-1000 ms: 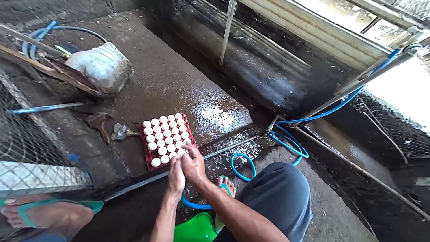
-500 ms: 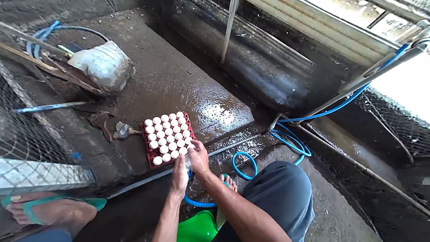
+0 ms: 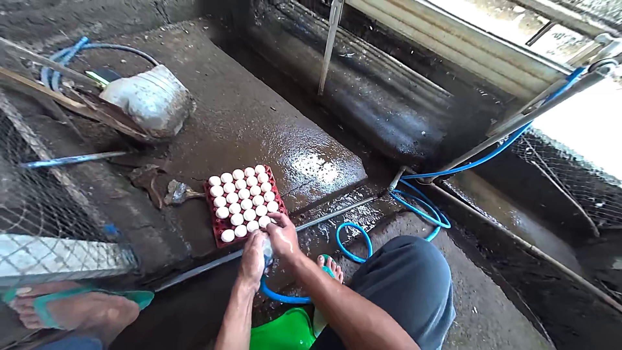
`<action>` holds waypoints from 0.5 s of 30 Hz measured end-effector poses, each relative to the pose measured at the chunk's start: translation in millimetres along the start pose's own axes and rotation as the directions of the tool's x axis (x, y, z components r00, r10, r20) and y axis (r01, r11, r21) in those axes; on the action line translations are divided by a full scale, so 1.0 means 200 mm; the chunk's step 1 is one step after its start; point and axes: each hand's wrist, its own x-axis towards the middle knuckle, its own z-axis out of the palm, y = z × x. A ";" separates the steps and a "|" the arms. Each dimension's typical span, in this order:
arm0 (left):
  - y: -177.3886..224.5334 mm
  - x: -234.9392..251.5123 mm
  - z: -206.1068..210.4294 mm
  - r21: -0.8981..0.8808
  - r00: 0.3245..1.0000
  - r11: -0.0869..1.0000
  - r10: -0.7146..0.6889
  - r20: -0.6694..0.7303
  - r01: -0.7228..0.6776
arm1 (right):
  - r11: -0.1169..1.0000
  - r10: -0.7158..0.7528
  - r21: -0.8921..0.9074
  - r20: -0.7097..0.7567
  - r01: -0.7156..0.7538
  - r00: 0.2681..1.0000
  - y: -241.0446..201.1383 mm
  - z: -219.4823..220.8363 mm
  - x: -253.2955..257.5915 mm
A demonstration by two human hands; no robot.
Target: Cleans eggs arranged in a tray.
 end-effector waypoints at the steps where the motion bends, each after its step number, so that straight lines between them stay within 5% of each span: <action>1: -0.01 0.01 0.01 -0.007 1.000 1.000 0.006 0.004 -0.006 | 0.994 0.103 0.019 0.033 -0.104 0.994 0.00 -0.02 0.04; 4: -0.04 0.02 0.02 -0.106 1.000 0.994 0.019 -0.015 -0.021 | 0.987 0.158 0.008 0.030 -0.159 0.987 -0.03 -0.03 0.05; 7: -0.05 0.05 0.03 -0.223 0.992 0.972 0.055 -0.112 -0.079 | 0.989 -0.084 -0.123 0.031 0.087 0.996 -0.05 0.00 -0.02; 10: -0.02 0.01 0.03 -0.144 0.992 0.982 0.116 -0.058 -0.123 | 0.945 -0.270 -0.178 0.043 0.274 0.962 -0.03 0.04 -0.06; 13: -0.01 0.00 0.05 -0.018 0.990 0.990 0.136 -0.042 -0.137 | 0.994 -0.062 -0.091 -0.017 0.061 0.998 -0.01 0.02 -0.01; 15: 0.00 -0.01 0.07 -0.008 0.986 0.990 0.136 -0.099 -0.138 | 0.989 -0.106 -0.107 -0.024 0.103 0.994 -0.02 0.03 -0.05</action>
